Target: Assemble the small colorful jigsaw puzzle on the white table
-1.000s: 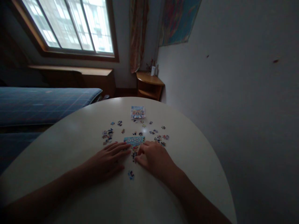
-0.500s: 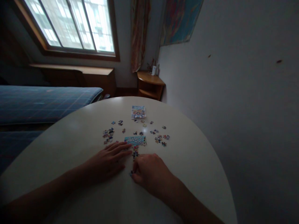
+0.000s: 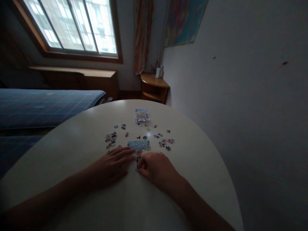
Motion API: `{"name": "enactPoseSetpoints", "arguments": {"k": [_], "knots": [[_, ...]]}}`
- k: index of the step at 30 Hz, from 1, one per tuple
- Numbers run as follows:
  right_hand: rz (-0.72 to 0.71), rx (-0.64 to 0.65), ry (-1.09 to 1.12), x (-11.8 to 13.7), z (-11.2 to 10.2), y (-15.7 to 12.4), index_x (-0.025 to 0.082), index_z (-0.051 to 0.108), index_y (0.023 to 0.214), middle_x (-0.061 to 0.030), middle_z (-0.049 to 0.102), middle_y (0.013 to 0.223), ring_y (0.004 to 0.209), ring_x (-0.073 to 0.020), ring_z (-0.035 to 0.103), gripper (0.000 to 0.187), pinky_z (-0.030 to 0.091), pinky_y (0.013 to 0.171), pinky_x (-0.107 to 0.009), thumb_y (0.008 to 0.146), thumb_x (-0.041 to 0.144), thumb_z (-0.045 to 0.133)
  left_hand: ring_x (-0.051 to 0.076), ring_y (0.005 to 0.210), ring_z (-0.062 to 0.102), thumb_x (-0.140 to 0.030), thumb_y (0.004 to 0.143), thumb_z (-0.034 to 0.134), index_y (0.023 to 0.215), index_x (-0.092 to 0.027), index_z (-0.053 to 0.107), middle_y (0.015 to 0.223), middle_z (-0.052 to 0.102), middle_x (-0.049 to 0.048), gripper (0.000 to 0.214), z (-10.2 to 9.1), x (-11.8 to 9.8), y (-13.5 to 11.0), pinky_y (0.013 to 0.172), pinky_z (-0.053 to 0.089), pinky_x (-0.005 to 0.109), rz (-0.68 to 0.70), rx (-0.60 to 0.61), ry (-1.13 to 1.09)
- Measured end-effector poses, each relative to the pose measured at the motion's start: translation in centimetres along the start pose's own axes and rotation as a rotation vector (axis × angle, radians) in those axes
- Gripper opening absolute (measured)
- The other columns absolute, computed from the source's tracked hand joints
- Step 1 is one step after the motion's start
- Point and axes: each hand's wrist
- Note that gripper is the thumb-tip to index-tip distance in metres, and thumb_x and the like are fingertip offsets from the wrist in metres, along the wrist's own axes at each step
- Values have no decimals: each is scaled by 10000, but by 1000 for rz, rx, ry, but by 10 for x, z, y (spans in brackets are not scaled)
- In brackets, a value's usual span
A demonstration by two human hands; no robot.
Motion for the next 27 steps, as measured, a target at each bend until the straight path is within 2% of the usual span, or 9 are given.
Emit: {"name": "enactPoseSetpoints", "arguments": {"k": [19,27], "knots": [[47,-13,26,-5,1,1,235,745,811,23,714,749,683,-121,615,69,367,639,-239,751,225,778,288,1400,394,-266,960,506,1384,-220,479,1509,453,96,428,-1,-1,0,1149,355,510,-3,12,9],[35,-19,8,-7,0,0,228,732,796,11,717,755,675,-129,606,33,349,625,-244,797,257,745,283,1398,390,-243,957,515,1392,-248,478,1519,442,78,436,1,-1,1,1150,355,510,32,-3,22]]}}
Point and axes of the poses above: each hand's wrist, its own y-axis towards the middle knuckle, its own z-axis out of the palm, x = y × z
